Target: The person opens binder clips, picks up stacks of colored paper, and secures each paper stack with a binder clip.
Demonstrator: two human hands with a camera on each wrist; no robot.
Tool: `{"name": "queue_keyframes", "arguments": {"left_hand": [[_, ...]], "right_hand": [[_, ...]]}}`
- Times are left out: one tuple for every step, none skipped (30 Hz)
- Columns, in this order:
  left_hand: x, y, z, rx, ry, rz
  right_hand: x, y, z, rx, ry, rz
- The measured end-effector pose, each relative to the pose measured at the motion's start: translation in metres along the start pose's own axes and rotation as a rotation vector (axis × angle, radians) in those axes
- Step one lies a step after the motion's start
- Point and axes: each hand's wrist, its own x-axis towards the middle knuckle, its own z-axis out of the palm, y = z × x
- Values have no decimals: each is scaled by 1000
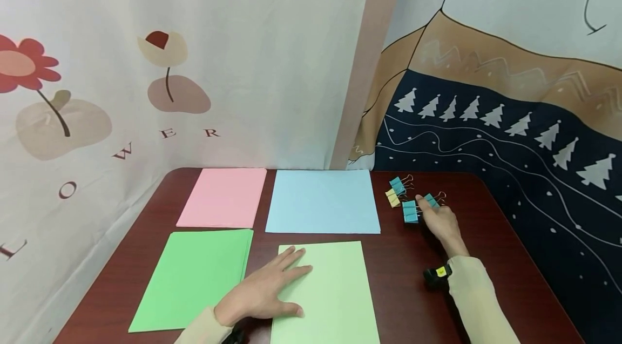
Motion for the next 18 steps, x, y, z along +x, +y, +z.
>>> {"name": "queue_keyframes", "arguments": {"left_hand": [[1,0,0,1,11,1],[2,0,-1,2,22,0],[4,0,-1,3,34,-3],[5,0,-2,2,48,-6],[7,0,-2,1,61,-12],[8,0,-3,-1,78,-18],[10,-1,-4,1,97,-27],[12,-1,-5,4,115,-38],[13,-1,-7,8,134,-48],[15,-2,-8,13,153,-59],[17,-2,-9,17,170,-73],[19,-3,-10,21,187,-88],[21,-3,-10,29,199,-105],[22,-3,-11,33,208,-122],[23,-4,-11,34,214,-140],[25,-4,-11,35,217,-157],[26,-5,-11,37,217,-172],[27,-5,-11,40,214,-187]], "right_hand": [[-1,-1,0,5,8,-3],[-2,-1,1,7,12,-7],[-3,-2,1,11,14,-7],[-3,-3,1,12,16,-10],[-4,-3,1,17,14,-15],[-5,-4,2,20,12,-18],[-6,-5,2,22,10,-23],[-6,-6,2,22,8,-29],[-7,-6,2,24,9,-35],[-8,-7,2,22,12,-44],[-8,-8,2,22,15,-50],[-9,-9,3,19,20,-57],[-9,-9,3,19,27,-64],[-9,-10,4,18,33,-70],[-9,-11,5,17,42,-73],[-9,-12,6,15,51,-77],[-10,-13,7,22,58,-78],[-10,-15,8,28,60,-77]]}}
